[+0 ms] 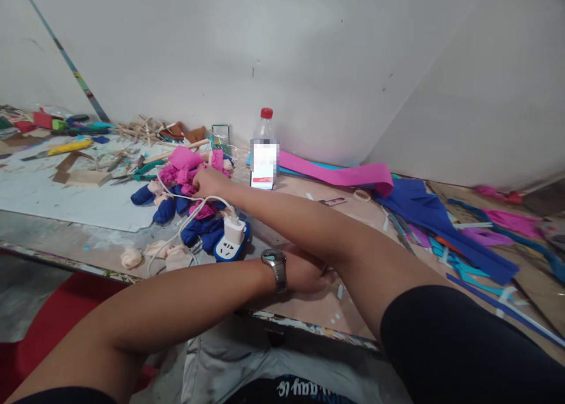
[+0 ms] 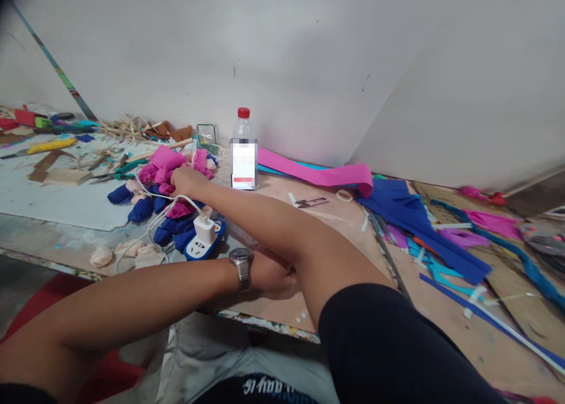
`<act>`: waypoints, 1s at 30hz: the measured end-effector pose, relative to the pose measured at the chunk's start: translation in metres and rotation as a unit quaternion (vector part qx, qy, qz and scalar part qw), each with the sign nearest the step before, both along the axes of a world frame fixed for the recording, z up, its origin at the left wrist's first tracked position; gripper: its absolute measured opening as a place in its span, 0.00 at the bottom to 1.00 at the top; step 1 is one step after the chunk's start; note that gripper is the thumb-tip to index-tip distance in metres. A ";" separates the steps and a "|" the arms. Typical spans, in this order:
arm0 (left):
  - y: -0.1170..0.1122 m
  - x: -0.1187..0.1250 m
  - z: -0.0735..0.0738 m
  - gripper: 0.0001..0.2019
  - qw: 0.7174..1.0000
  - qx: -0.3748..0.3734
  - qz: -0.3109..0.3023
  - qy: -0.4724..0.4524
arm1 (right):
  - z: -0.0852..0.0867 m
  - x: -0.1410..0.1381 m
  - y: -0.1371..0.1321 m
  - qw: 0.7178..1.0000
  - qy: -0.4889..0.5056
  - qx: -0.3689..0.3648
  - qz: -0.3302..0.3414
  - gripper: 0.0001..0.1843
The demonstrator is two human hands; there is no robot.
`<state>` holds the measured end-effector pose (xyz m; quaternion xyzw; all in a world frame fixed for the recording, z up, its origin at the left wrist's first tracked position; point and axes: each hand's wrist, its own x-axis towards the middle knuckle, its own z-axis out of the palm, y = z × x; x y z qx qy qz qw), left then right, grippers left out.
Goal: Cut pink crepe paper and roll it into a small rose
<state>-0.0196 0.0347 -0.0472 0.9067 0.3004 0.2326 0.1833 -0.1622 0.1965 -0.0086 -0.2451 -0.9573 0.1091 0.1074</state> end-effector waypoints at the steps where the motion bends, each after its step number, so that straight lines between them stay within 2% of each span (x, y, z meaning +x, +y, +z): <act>1: 0.000 0.000 0.000 0.15 1.000 -0.004 -0.001 0.006 | 0.001 0.003 0.000 1.000 0.002 0.002 -0.004 0.11; 4: -0.002 0.000 0.005 0.13 0.999 -0.031 0.005 0.034 | 0.011 0.015 -0.002 1.000 0.020 0.012 -0.012 0.17; 7: -0.004 -0.002 0.012 0.14 0.997 -0.067 0.020 0.019 | 0.031 0.043 -0.011 0.997 0.070 0.025 -0.018 0.15; 10: -0.003 -0.004 0.018 0.14 0.998 -0.070 0.003 -0.006 | 0.050 0.093 -0.029 0.986 0.163 0.038 0.025 0.09; 11: -0.002 -0.004 0.019 0.14 0.998 -0.060 -0.011 -0.012 | 0.054 0.113 -0.035 0.978 0.198 0.053 0.035 0.09; 14: 0.001 -0.004 0.019 0.14 0.999 -0.036 -0.030 -0.008 | 0.053 0.184 -0.042 0.952 0.260 0.160 0.009 0.12; 17: 0.003 -0.002 0.017 0.12 0.999 -0.035 -0.035 -0.008 | 0.036 0.255 -0.025 0.953 0.163 0.253 -0.045 0.12; 19: 0.003 -0.001 0.017 0.12 0.998 -0.039 -0.038 -0.012 | 0.022 0.295 -0.008 0.953 0.039 0.261 -0.148 0.16; 21: 0.003 -0.001 0.016 0.12 0.998 -0.041 -0.036 -0.012 | 0.010 0.326 0.006 0.931 -0.101 0.238 -0.257 0.17; 22: 0.003 -0.001 0.016 0.12 0.999 -0.040 -0.035 -0.011 | 0.004 0.337 0.010 0.923 -0.121 0.231 -0.282 0.16; 26: 0.002 -0.002 0.016 0.11 0.999 -0.038 -0.030 -0.015 | -0.009 0.356 0.016 0.909 -0.155 0.220 -0.319 0.13; 28: 0.002 -0.002 0.016 0.11 0.999 -0.042 -0.028 -0.020 | -0.007 0.357 0.019 0.905 -0.154 0.221 -0.330 0.15; 30: 0.002 -0.002 0.017 0.11 0.998 -0.048 -0.027 -0.024 | 0.003 0.360 0.025 0.904 -0.137 0.229 -0.335 0.14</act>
